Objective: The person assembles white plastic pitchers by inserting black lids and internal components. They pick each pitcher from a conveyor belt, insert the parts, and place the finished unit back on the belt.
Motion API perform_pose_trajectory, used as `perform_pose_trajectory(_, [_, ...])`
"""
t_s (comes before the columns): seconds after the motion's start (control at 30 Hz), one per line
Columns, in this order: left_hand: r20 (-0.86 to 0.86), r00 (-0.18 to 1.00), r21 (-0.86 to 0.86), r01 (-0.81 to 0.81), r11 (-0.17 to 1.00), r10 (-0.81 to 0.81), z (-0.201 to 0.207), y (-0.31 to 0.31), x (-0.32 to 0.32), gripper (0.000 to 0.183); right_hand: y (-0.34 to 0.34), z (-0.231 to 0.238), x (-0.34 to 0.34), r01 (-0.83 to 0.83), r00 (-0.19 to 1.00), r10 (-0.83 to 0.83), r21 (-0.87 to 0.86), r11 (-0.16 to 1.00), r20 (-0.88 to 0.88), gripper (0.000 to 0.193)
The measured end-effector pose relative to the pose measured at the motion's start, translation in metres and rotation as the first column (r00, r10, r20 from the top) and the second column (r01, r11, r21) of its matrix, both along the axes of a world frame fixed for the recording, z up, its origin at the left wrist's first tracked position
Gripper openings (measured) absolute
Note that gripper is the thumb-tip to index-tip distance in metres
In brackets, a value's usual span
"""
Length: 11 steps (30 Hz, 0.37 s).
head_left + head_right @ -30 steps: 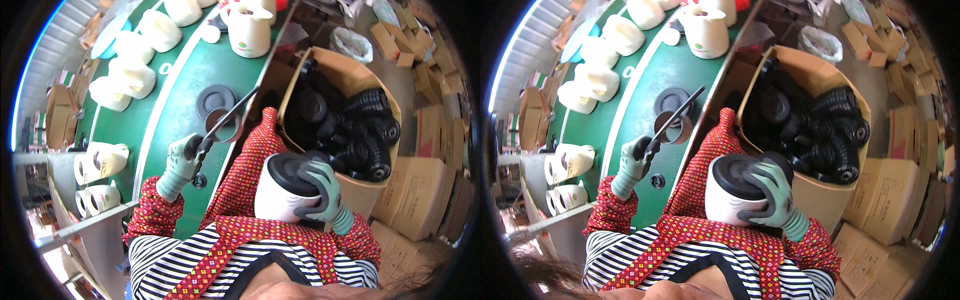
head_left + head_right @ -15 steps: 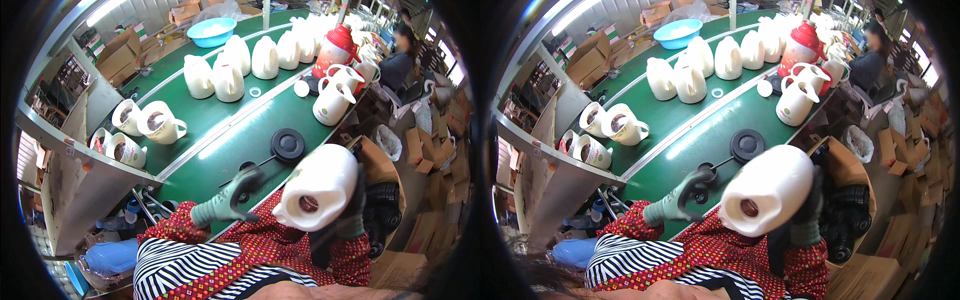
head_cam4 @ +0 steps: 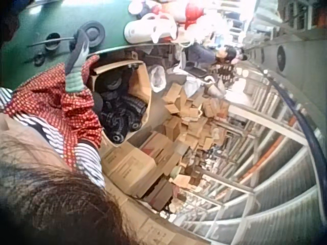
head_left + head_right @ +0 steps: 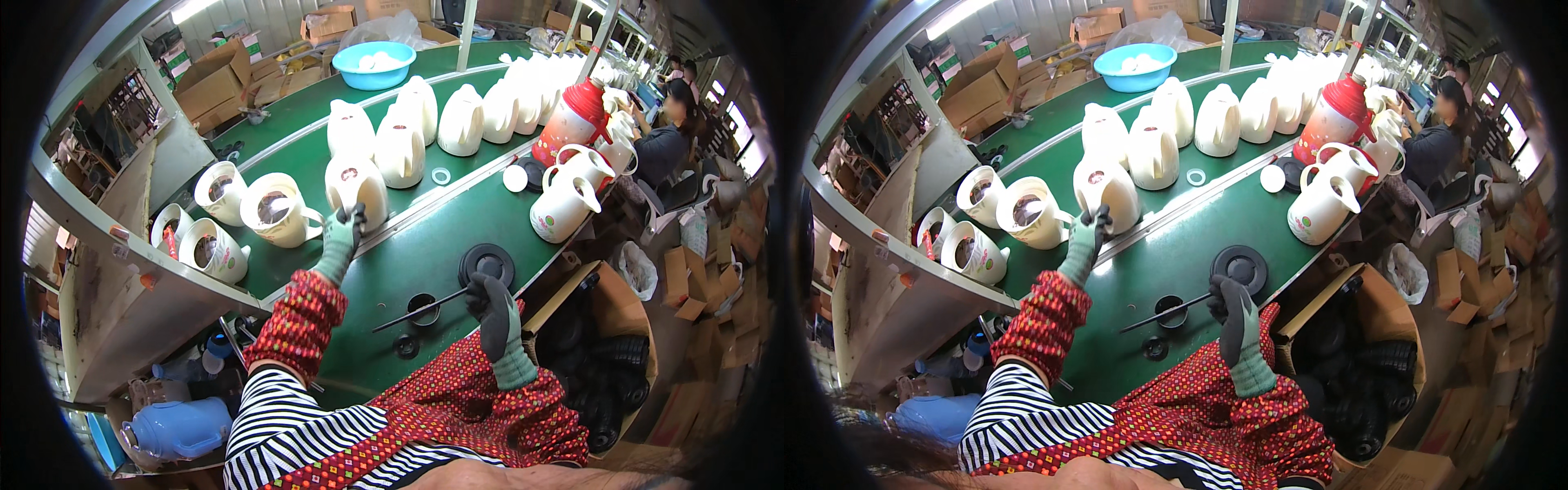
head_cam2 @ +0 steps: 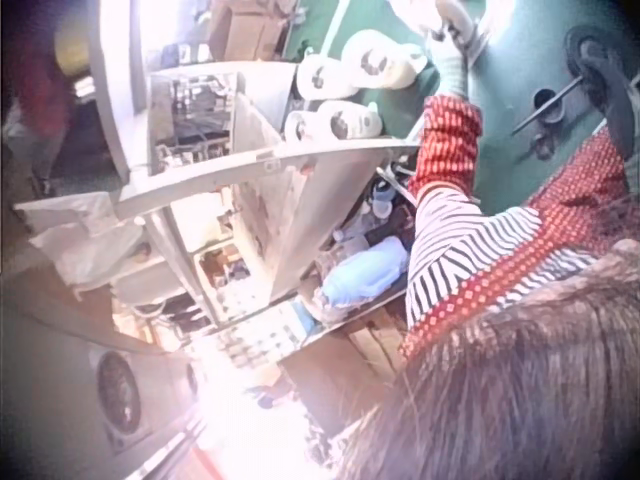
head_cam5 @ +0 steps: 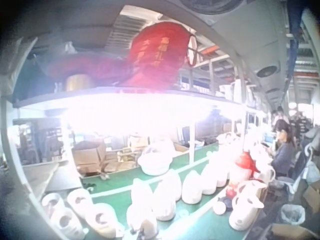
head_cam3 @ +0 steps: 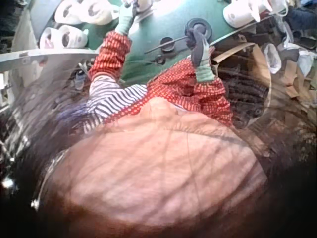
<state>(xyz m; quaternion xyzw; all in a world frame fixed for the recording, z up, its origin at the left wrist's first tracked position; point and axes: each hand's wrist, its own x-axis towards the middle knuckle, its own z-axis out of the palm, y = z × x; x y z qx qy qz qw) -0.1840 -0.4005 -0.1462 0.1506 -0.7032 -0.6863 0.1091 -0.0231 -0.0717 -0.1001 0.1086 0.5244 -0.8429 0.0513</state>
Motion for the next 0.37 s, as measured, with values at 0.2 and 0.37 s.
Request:
perform_pose_trajectory(0.2, [0.194, 0.979, -0.272, -0.012, 0.962, 0.067, -0.019, -0.042, -0.061, 0.048, 0.003, -0.001, 0.020, -0.055, 0.998, 0.052, 0.083, 0.995, 0.039, 0.036])
perform_pose_trajectory(0.37, [-0.170, 0.981, -0.852, -0.194, 0.487, 0.093, 0.033, -0.062, 0.023, 0.093, 0.035, -0.021, 0.039, -0.120, 0.989, 0.116, 0.042, 0.992, 0.091, 0.048])
